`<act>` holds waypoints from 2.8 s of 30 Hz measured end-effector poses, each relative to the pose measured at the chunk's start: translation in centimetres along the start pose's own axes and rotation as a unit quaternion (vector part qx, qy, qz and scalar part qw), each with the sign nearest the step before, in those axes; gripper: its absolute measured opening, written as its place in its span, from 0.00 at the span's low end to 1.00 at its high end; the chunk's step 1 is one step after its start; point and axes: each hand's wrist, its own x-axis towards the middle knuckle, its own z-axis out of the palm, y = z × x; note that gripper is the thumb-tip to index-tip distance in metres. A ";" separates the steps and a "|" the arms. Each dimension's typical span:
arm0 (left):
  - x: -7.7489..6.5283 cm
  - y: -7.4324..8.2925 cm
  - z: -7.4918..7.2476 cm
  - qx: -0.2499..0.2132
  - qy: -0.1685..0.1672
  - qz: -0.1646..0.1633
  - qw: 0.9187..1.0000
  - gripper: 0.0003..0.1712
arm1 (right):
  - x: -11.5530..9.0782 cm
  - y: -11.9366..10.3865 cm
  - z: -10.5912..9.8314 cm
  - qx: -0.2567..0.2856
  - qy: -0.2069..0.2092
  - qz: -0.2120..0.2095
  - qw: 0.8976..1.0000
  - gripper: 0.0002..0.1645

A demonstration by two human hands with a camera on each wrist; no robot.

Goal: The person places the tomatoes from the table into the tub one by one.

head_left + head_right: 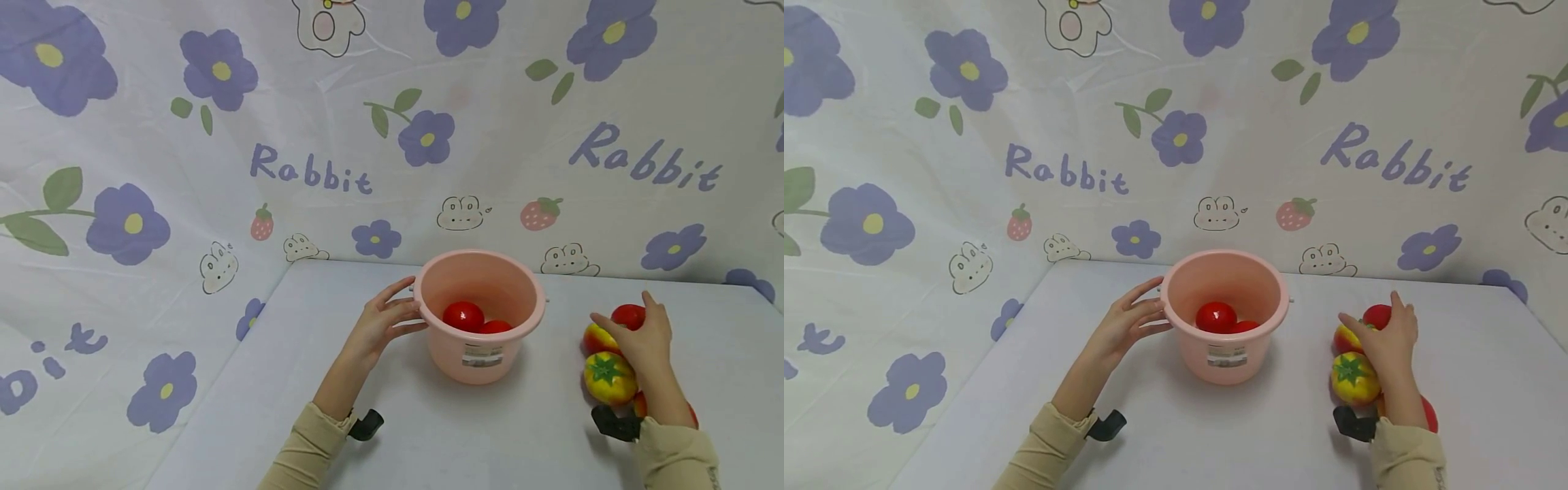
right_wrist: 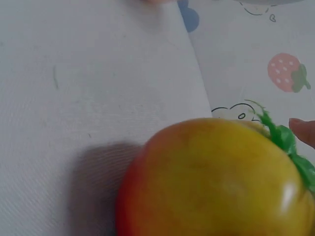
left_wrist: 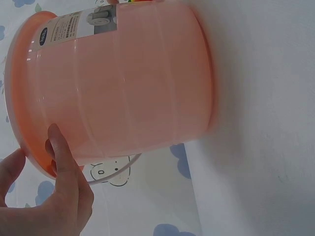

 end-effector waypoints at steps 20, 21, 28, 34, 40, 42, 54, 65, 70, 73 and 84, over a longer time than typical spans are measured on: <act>0.0 0.0 -0.1 -0.002 0.000 -0.001 1.000 0.28 | 0.0 1.2 -0.9 0.016 0.026 0.065 0.997 0.51; 0.0 0.0 -0.1 -0.002 -0.001 0.000 1.000 0.28 | 0.1 1.2 -1.0 0.017 0.026 0.068 0.997 0.50; 0.2 -0.1 -0.1 -0.001 -0.002 0.000 1.000 0.28 | 0.5 1.6 -1.3 0.081 0.012 0.096 0.992 0.51; 0.1 -0.1 -0.2 0.001 -0.002 0.001 1.000 0.29 | 1.0 1.8 -1.2 0.115 -0.003 0.101 0.988 0.50; 0.1 0.0 -0.1 0.000 0.000 0.001 1.000 0.28 | 1.7 1.9 -1.1 0.119 -0.004 0.104 0.987 0.48; 0.1 0.0 -0.1 -0.001 0.000 0.001 1.000 0.28 | 1.8 1.8 -1.1 0.121 0.000 0.106 0.987 0.47; 0.1 -0.2 -0.2 -0.007 -0.005 0.008 1.000 0.28 | 2.2 1.8 -1.0 0.147 0.015 0.120 0.982 0.46; 0.2 -0.3 -0.2 -0.009 -0.008 0.011 1.000 0.27 | 2.0 1.4 -0.8 0.155 0.034 0.124 0.979 0.45; 0.4 -0.5 -0.3 -0.012 -0.010 0.011 1.000 0.27 | 1.8 1.3 -1.0 0.164 0.041 0.130 0.977 0.45; 0.3 -0.4 -0.3 -0.012 -0.008 0.013 1.000 0.27 | 1.8 1.2 -1.0 0.168 0.044 0.127 0.977 0.45; 0.2 -0.3 -0.2 -0.007 -0.006 0.011 1.000 0.27 | 1.5 0.0 -1.2 0.188 0.056 0.108 0.975 0.44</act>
